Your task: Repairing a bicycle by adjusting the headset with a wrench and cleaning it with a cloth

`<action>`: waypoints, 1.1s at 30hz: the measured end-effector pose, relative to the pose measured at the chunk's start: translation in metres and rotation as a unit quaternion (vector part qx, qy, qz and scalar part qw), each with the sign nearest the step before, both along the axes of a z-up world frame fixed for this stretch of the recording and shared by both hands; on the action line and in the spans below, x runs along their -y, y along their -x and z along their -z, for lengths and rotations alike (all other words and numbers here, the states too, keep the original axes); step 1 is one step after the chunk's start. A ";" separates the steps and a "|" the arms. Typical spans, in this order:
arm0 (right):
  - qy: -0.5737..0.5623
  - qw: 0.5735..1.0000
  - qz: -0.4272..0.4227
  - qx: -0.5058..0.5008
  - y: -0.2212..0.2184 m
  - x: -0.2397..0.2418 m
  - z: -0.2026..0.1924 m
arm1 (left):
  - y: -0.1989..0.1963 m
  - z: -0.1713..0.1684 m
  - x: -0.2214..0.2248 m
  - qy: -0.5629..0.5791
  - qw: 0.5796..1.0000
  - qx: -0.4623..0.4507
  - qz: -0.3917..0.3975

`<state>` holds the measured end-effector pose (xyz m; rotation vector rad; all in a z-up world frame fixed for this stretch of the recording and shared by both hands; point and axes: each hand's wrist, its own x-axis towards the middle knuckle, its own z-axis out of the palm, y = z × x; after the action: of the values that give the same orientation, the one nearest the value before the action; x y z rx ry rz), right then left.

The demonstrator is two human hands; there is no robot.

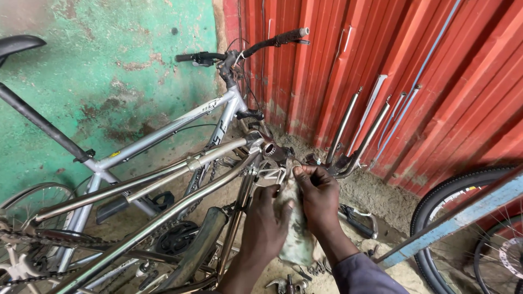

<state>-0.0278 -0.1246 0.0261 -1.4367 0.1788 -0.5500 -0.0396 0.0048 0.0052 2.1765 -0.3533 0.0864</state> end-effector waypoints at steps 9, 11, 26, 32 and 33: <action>0.133 0.990 0.033 -0.036 -0.002 0.026 -0.002 | -0.011 -0.015 -0.017 0.126 0.989 -0.070 0.023; 0.261 0.963 0.057 0.030 0.002 0.028 0.001 | -0.013 -0.013 -0.016 0.129 0.991 -0.018 0.019; -0.150 0.964 -0.215 0.035 0.033 -0.037 0.020 | -0.030 0.000 -0.011 0.378 0.925 0.023 -0.032; -0.060 0.978 -0.197 0.025 0.019 -0.020 0.012 | -0.030 -0.015 -0.020 0.406 0.911 -0.036 0.062; -0.020 0.979 -0.202 -0.004 0.021 -0.017 0.005 | -0.033 -0.012 -0.022 0.368 0.927 0.012 0.065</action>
<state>-0.0483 -0.1072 0.0207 -1.3885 -0.0955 -0.2060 -0.0070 0.0267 0.0174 1.4050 -0.3985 0.1449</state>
